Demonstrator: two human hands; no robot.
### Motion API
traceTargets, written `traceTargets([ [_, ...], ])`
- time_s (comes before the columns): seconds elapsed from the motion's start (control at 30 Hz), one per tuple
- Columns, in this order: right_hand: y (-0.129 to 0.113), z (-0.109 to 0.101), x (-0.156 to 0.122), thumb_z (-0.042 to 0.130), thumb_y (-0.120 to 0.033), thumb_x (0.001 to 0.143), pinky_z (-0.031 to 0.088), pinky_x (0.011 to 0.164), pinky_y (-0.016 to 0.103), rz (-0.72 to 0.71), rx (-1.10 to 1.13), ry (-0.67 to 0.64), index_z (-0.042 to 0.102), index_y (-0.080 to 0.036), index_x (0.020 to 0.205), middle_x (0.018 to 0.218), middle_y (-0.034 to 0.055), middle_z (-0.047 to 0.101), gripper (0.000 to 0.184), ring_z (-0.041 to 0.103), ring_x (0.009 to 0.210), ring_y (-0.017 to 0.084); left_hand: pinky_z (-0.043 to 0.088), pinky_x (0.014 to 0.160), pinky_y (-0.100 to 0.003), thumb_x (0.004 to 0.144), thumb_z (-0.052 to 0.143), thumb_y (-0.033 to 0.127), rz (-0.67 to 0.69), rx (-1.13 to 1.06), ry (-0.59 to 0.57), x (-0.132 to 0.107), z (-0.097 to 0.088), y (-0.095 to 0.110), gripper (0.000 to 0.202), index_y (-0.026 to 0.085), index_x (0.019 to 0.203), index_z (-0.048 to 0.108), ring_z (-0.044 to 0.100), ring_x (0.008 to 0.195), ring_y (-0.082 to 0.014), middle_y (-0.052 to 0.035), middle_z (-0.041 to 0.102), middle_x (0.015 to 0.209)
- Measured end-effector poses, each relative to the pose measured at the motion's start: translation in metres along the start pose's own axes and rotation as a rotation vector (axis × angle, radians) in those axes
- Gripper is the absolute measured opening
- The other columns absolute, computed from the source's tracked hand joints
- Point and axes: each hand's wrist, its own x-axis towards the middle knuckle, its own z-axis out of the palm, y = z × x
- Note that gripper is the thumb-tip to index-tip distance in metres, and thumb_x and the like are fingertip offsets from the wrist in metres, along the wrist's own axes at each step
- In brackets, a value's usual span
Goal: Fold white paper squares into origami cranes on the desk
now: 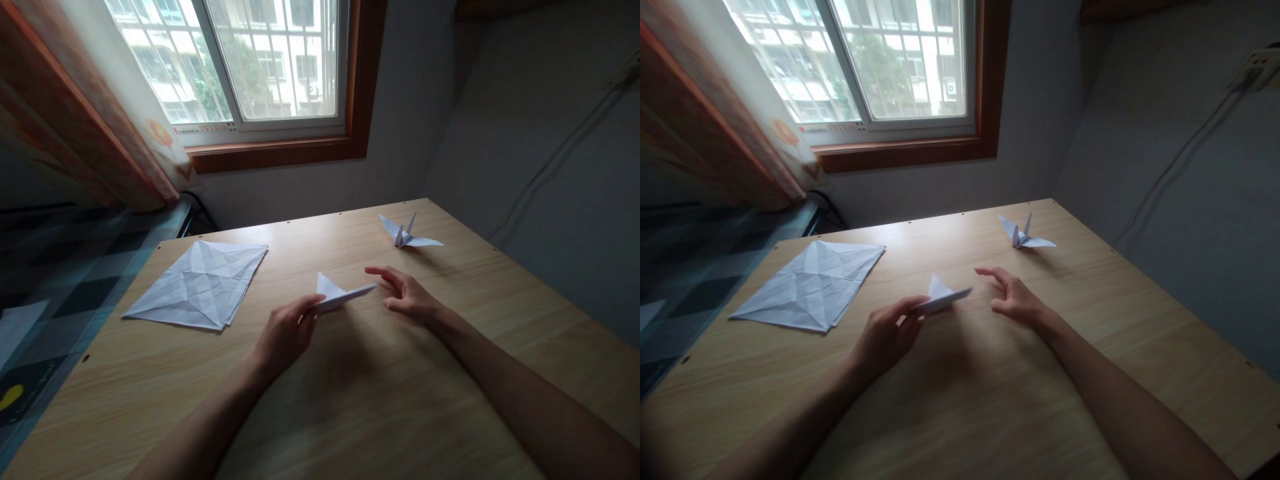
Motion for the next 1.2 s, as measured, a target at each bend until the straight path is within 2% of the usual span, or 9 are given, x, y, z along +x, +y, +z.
traceTargets([
  [0.17,-0.015,0.022,0.000,0.076,-0.039,0.074,0.034,0.111,0.049,0.040,0.189,-0.092,0.047,-0.025,0.138,0.141,0.0123,0.052,0.072,0.049,0.130,0.028,0.053,0.057,-0.025,0.080,0.070,0.030,-0.334,-0.756,0.034,0.008,-0.002,0.014,0.025,0.013,0.096,0.061,0.065,0.062,-0.0149,-0.0038,0.072,0.072],
  [0.27,-0.027,0.038,-0.001,0.078,-0.048,0.071,0.046,0.098,0.045,0.078,0.229,-0.051,0.049,-0.023,0.136,0.135,0.0141,0.056,0.075,0.056,0.120,0.029,0.052,0.055,-0.024,0.073,0.078,0.030,-0.435,-0.993,0.018,0.010,-0.001,0.015,0.032,0.013,0.093,0.060,0.064,0.059,-0.0136,-0.0025,0.071,0.070],
  [0.33,-0.034,0.045,-0.002,0.077,-0.047,0.073,0.051,0.084,0.038,0.099,0.256,-0.057,0.059,-0.020,0.124,0.114,0.0116,0.067,0.060,0.064,0.099,0.025,0.052,0.054,-0.024,0.071,0.080,0.031,-0.471,-1.055,0.013,0.011,-0.001,0.013,0.035,0.013,0.093,0.060,0.064,0.059,-0.0139,-0.0026,0.071,0.070],
  [0.43,-0.044,0.052,-0.003,0.072,-0.044,0.079,0.050,0.068,0.029,0.138,0.345,-0.030,0.068,-0.017,0.100,0.085,0.0044,0.069,0.034,0.062,0.073,0.016,0.052,0.052,-0.024,0.069,0.082,0.033,-0.506,-1.065,0.001,0.011,0.000,0.013,0.037,0.013,0.093,0.060,0.063,0.057,-0.0135,-0.0024,0.071,0.069],
  [0.6,-0.053,0.059,-0.002,0.072,-0.043,0.077,0.037,0.046,0.021,0.206,0.337,0.035,0.066,-0.015,0.079,0.058,-0.0036,0.055,0.028,0.046,0.049,0.008,0.052,0.051,-0.024,0.066,0.083,0.036,-0.553,-0.983,-0.070,0.012,0.001,0.018,0.040,0.014,0.091,0.060,0.062,0.055,-0.0131,-0.0020,0.071,0.068],
  [0.73,-0.050,0.064,0.000,0.071,-0.045,0.074,0.030,0.038,0.021,0.311,0.265,0.117,0.060,-0.015,0.066,0.050,-0.0049,0.049,0.033,0.042,0.041,0.008,0.046,0.045,-0.020,0.066,0.081,0.034,-0.565,-0.824,0.070,0.011,0.003,0.019,0.032,0.014,0.080,0.061,0.058,0.045,-0.0105,0.0019,0.065,0.054],
  [0.97,-0.035,0.065,0.002,0.066,-0.040,0.077,0.030,0.041,0.021,0.341,0.271,0.134,0.058,-0.016,0.069,0.052,-0.0052,0.048,0.027,0.040,0.044,0.008,0.045,0.046,-0.021,0.069,0.078,0.033,-0.563,-0.705,0.234,0.012,0.001,0.006,0.025,0.013,0.076,0.063,0.056,0.044,-0.0104,0.0016,0.063,0.051],
  [1.1,-0.029,0.061,0.002,0.067,-0.037,0.076,0.027,0.045,0.021,0.278,0.132,0.279,0.044,-0.018,0.058,0.054,-0.0062,0.040,0.035,0.035,0.050,0.007,0.049,0.052,-0.025,0.072,0.074,0.040,-0.584,-0.643,0.347,0.013,-0.003,-0.004,0.032,0.013,0.085,0.062,0.062,0.052,-0.0142,-0.0018,0.067,0.062],
  [1.2,-0.031,0.064,0.001,0.064,-0.038,0.079,0.029,0.047,0.021,0.255,0.059,0.354,0.043,-0.019,0.058,0.056,-0.0053,0.039,0.035,0.035,0.052,0.008,0.055,0.078,-0.037,0.076,0.071,0.047,-0.482,-0.647,0.293,0.010,0.003,-0.001,0.048,0.015,0.109,0.060,0.069,0.091,-0.0245,-0.0129,0.070,0.106],
])
